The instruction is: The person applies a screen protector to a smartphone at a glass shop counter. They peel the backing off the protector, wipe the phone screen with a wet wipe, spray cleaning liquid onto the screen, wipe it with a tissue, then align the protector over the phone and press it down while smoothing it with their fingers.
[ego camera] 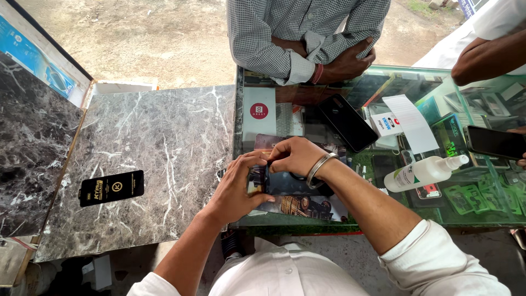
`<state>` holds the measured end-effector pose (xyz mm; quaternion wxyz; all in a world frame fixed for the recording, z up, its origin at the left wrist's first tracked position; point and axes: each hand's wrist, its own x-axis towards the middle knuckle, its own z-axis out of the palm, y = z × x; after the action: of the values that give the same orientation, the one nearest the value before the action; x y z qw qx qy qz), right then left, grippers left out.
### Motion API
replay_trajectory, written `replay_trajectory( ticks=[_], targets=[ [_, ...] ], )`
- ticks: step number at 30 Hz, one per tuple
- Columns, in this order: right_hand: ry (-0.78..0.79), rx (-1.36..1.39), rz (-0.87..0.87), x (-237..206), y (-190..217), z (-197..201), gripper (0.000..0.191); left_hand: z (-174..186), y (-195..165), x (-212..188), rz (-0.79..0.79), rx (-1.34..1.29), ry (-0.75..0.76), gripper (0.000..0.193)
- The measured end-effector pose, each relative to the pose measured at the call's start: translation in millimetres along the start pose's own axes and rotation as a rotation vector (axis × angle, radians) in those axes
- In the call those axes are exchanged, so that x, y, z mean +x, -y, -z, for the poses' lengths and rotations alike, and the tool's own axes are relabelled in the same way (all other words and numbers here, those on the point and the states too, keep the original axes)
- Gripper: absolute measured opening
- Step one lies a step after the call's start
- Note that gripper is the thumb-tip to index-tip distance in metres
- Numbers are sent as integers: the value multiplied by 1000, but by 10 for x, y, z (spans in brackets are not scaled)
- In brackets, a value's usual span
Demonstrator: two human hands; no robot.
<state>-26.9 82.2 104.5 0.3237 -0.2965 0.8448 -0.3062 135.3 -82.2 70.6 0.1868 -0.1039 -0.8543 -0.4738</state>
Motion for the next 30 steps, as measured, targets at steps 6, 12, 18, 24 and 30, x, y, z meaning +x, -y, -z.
replay_trajectory(
  ticks=[6, 12, 18, 24, 30],
  targets=[
    [-53, -80, -5, -85, 125, 42, 37, -17, 11, 3, 12, -2, -10, 84],
    [69, -131, 56, -241, -79, 365, 43, -35, 53, -26, 17, -8, -19, 85],
    [72, 363, 131, -384, -498, 331, 32, -12, -53, -6, -24, -14, -97, 92],
    [-111, 1135, 200, -645, -651, 15, 35, -162, -242, 39, 176, -227, -204, 75],
    [-204, 1101, 320, -851, -518, -238, 76, -444, -217, 174, 342, -801, -36, 52]
  ],
)
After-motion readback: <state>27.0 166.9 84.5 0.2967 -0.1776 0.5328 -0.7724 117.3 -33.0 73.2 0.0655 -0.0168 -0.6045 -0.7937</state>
